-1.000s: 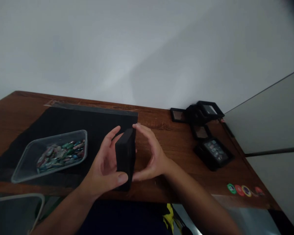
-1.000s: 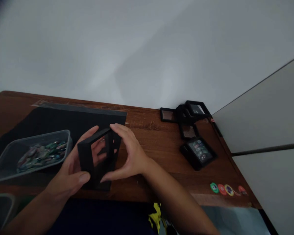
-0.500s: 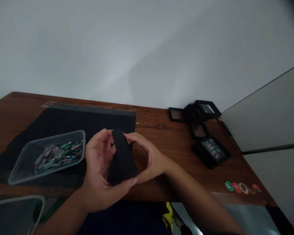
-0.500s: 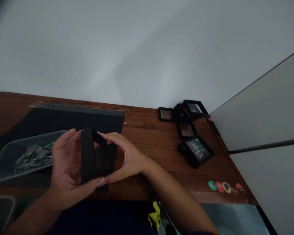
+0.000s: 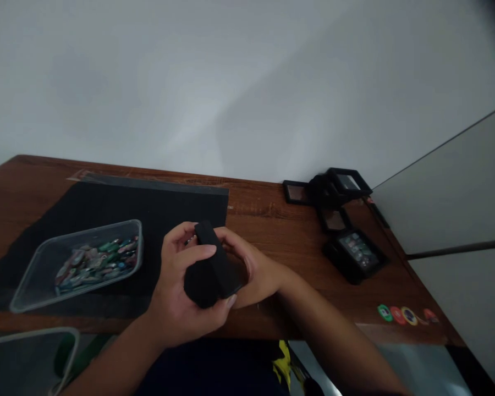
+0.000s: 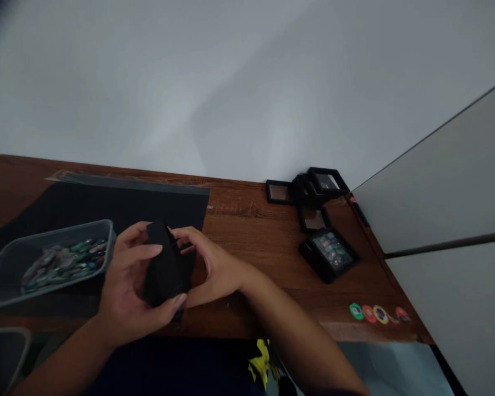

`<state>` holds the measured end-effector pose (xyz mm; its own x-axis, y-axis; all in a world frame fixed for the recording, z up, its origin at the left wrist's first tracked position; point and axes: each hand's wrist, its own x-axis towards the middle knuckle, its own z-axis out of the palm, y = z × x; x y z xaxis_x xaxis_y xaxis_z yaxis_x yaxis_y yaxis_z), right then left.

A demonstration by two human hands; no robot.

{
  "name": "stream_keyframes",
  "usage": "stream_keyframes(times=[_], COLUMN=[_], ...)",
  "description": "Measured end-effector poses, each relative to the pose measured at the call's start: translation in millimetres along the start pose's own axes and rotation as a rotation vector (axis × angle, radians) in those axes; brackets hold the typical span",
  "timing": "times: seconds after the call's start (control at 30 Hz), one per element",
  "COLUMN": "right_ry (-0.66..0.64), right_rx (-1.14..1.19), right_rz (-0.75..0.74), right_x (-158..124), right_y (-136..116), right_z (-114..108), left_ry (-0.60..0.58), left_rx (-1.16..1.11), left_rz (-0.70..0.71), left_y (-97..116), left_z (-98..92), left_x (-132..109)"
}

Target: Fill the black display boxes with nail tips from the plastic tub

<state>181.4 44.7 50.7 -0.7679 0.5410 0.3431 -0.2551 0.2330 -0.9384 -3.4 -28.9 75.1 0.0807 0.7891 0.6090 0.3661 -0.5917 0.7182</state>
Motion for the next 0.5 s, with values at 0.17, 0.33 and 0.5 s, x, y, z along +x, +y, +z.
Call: stream_keyframes(times=[0.17, 0.33, 0.5], right_ry=[-0.027, 0.024, -0.049], right_rx=[0.453, 0.476, 0.499], right_rz=[0.232, 0.445, 0.435], right_x=[-3.1, -4.3, -2.2], right_y=[-2.7, -18.2, -14.1], right_z=[-8.0, -15.2, -20.7], left_ry=[-0.045, -0.2, -0.242], left_rx=[0.205, 0.3, 0.322], left_rz=[0.119, 0.136, 0.169], left_y=[-1.5, -2.5, -3.6], left_z=[-0.8, 0.3, 5.5], left_x=[3.0, -4.3, -9.0])
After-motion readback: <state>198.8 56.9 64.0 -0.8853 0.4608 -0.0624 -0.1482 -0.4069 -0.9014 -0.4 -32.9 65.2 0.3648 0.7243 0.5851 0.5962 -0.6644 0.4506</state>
